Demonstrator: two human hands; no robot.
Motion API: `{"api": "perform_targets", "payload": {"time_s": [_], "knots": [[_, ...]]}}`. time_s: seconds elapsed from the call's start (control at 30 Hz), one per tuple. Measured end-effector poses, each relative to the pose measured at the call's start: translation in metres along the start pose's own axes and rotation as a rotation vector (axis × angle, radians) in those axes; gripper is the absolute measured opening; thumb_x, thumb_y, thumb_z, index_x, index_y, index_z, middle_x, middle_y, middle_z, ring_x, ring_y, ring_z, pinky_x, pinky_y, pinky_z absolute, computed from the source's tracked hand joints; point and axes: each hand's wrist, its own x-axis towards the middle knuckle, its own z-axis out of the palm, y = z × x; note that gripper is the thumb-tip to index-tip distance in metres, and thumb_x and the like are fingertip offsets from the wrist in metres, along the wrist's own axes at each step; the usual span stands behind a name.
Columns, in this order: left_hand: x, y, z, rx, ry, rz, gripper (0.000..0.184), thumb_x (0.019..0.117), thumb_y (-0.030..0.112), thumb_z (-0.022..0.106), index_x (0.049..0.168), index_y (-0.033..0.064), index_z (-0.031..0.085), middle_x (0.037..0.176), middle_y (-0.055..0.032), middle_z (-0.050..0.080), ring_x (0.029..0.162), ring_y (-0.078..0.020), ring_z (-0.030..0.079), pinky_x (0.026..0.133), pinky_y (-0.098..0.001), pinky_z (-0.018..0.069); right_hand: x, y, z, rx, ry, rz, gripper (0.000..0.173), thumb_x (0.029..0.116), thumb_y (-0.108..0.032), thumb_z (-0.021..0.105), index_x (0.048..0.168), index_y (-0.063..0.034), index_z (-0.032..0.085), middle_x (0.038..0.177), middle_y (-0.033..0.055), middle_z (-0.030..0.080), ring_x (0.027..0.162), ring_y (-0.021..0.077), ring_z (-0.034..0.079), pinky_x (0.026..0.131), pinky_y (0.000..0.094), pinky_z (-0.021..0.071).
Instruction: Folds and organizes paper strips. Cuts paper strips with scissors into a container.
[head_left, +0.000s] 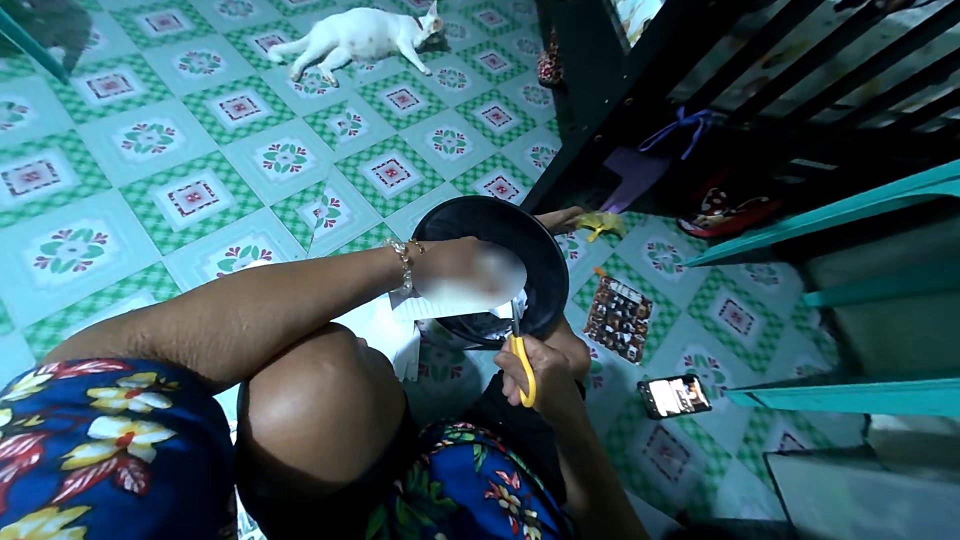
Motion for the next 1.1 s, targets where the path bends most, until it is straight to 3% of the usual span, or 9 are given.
{"api": "perform_targets", "payload": {"time_s": [0.17,0.3,0.63,0.77,0.93,1.1], "knots": [[-0.002,-0.003,-0.006,-0.061,0.088,0.031,0.031,0.1009,0.015,0.065,0.071,0.0050,0.061,0.061,0.0029,0.058,0.052,-0.0005,0.052,0.052,-0.0171,0.0433,-0.008,-0.005,-0.014,-0.008,-0.146,0.139,0.026,0.0951,-0.027,0.059,0.105,-0.0023,0.057,0.067,-0.0103,0.060,0.058,-0.0019,0.060,0.060,0.0157,0.0524],[-0.001,-0.002,-0.006,-0.072,0.135,0.025,0.034,0.1008,0.015,0.065,0.068,0.0068,0.057,0.058,0.0034,0.055,0.048,-0.0002,0.049,0.048,-0.0170,0.0405,-0.013,-0.006,-0.015,-0.014,-0.163,0.131,0.031,0.0929,-0.032,0.062,0.104,-0.0040,0.057,0.067,-0.0116,0.059,0.057,-0.0026,0.059,0.058,0.0151,0.0517],[0.000,-0.004,-0.004,-0.083,0.083,0.063,0.035,0.1002,0.015,0.066,0.067,0.0068,0.059,0.057,0.0041,0.057,0.048,0.0010,0.050,0.048,-0.0162,0.0397,-0.010,-0.011,-0.010,-0.107,-0.088,0.141,0.015,0.0953,-0.019,0.064,0.095,-0.0051,0.059,0.058,-0.0111,0.056,0.048,-0.0041,0.054,0.050,0.0128,0.0474],[-0.004,-0.005,-0.009,-0.106,-0.007,-0.006,0.023,0.0984,0.016,0.069,0.079,0.0032,0.065,0.066,0.0004,0.065,0.055,-0.0024,0.061,0.055,-0.0182,0.0507,-0.010,-0.007,-0.008,-0.107,-0.061,0.114,0.016,0.0944,-0.019,0.065,0.095,-0.0041,0.060,0.058,-0.0105,0.056,0.048,-0.0048,0.054,0.049,0.0122,0.0470],[-0.007,-0.008,-0.011,0.010,0.044,0.024,0.030,0.1006,0.015,0.065,0.072,0.0055,0.061,0.059,0.0048,0.053,0.050,0.0001,0.046,0.049,-0.0171,0.0374,-0.009,-0.002,-0.008,-0.088,-0.059,0.081,0.017,0.0951,-0.019,0.066,0.095,-0.0037,0.060,0.059,-0.0104,0.056,0.048,-0.0050,0.054,0.050,0.0119,0.0476],[-0.005,-0.005,-0.009,0.042,0.029,0.039,0.029,0.1013,0.016,0.064,0.074,0.0052,0.064,0.061,0.0041,0.057,0.052,0.0006,0.050,0.051,-0.0170,0.0405,-0.007,-0.002,-0.007,-0.048,-0.075,0.067,0.019,0.0959,-0.021,0.064,0.100,-0.0022,0.059,0.064,-0.0095,0.058,0.054,-0.0039,0.057,0.055,0.0130,0.0498]]}}
